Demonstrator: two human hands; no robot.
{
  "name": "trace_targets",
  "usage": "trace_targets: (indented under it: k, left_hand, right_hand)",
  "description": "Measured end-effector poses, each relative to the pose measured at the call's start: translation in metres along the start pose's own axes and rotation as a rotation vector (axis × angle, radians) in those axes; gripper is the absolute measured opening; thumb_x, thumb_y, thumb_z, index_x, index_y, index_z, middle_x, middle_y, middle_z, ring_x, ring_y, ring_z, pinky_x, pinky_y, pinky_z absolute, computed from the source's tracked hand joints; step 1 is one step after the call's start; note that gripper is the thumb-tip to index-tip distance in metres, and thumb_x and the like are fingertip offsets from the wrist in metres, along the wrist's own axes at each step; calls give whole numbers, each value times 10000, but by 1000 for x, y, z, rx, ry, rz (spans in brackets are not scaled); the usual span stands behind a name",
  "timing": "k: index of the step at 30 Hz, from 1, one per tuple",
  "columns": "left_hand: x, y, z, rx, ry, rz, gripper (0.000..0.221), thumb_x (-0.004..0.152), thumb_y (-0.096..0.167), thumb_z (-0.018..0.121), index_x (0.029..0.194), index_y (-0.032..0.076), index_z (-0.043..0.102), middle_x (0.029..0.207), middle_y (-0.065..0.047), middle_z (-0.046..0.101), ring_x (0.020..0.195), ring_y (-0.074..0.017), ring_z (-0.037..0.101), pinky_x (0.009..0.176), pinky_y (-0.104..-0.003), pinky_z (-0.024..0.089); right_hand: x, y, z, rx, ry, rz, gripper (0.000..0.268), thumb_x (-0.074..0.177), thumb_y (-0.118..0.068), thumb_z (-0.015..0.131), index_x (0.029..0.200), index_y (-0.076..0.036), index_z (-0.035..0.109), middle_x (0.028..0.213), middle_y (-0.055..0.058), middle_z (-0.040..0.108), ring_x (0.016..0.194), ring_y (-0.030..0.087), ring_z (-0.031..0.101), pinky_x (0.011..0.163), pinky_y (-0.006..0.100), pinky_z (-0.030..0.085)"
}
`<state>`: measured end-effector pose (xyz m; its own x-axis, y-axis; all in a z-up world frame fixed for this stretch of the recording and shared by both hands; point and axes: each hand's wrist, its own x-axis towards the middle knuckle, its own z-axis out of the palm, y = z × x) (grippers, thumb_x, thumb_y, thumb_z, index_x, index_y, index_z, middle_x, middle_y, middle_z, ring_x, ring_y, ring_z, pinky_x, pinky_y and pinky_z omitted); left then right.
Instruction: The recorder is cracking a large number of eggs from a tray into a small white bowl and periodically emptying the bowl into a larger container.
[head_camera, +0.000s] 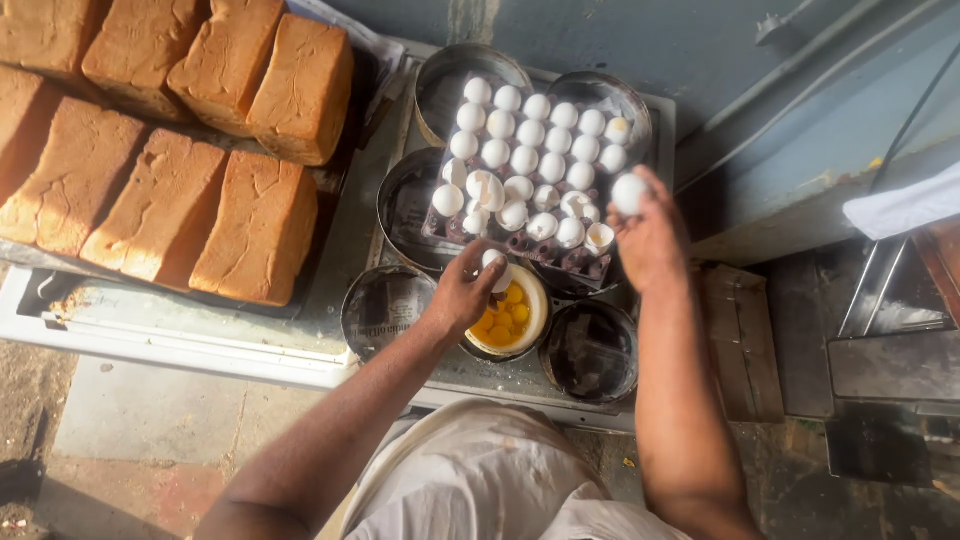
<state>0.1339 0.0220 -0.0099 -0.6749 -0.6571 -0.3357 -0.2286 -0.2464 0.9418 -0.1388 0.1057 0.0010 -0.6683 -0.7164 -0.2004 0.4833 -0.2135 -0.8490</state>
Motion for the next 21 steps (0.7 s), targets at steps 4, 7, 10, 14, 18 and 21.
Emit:
trace_targets:
  k: [4, 7, 10, 14, 18, 21]
  left_hand:
    - [10, -22, 6, -73, 11, 9, 435, 997, 394, 506, 1372, 176, 544, 1129, -104, 666, 966, -172, 684, 726, -293, 608]
    - [22, -37, 5, -267, -40, -49, 456, 1043, 479, 433, 1309, 129, 554, 951, -127, 640, 766, -177, 585, 616, -299, 523]
    - [27, -39, 7, -368, -92, -119, 583, 1060, 578, 336, 1285, 128, 630, 891, -71, 615, 705, -129, 529, 609, -284, 502]
    - [22, -31, 9, -292, -115, -146, 563, 1035, 582, 357, 1244, 140, 637, 849, -65, 619, 667, -141, 546, 553, -302, 466]
    - [16, -28, 1, -285, -113, -77, 360, 961, 426, 505, 1185, 148, 552, 903, -77, 621, 699, -168, 558, 567, -308, 451]
    - [21, -38, 1, -316, -82, -79, 309, 947, 350, 521, 1163, 129, 513, 1016, -79, 599, 822, -154, 595, 629, -308, 491]
  right_hand:
    - [-68, 15, 27, -194, -151, -33, 377, 960, -87, 615, 1331, -60, 552, 1219, 80, 637, 1015, 156, 672, 895, 330, 572]
    - [-118, 28, 52, -316, -308, -140, 366, 982, -156, 633, 1315, -89, 497, 1159, 186, 670, 942, 260, 682, 874, 399, 583]
    - [-140, 41, 69, -698, -299, -678, 446, 1036, -220, 603, 1429, -89, 436, 1273, 74, 637, 1022, 131, 692, 872, 307, 601]
    - [-133, 55, 64, -1279, -343, -1041, 444, 1028, -212, 638, 1436, -88, 518, 1314, 127, 620, 1203, 269, 627, 1036, 373, 520]
    - [-125, 72, 24, -623, -304, -249, 420, 1075, -212, 583, 1463, -63, 522, 1240, 89, 614, 1046, 158, 596, 880, 295, 509]
    - [-110, 90, 4, -190, -302, 151, 379, 1024, -217, 627, 1331, -40, 492, 1098, 114, 657, 902, 207, 666, 681, 323, 567]
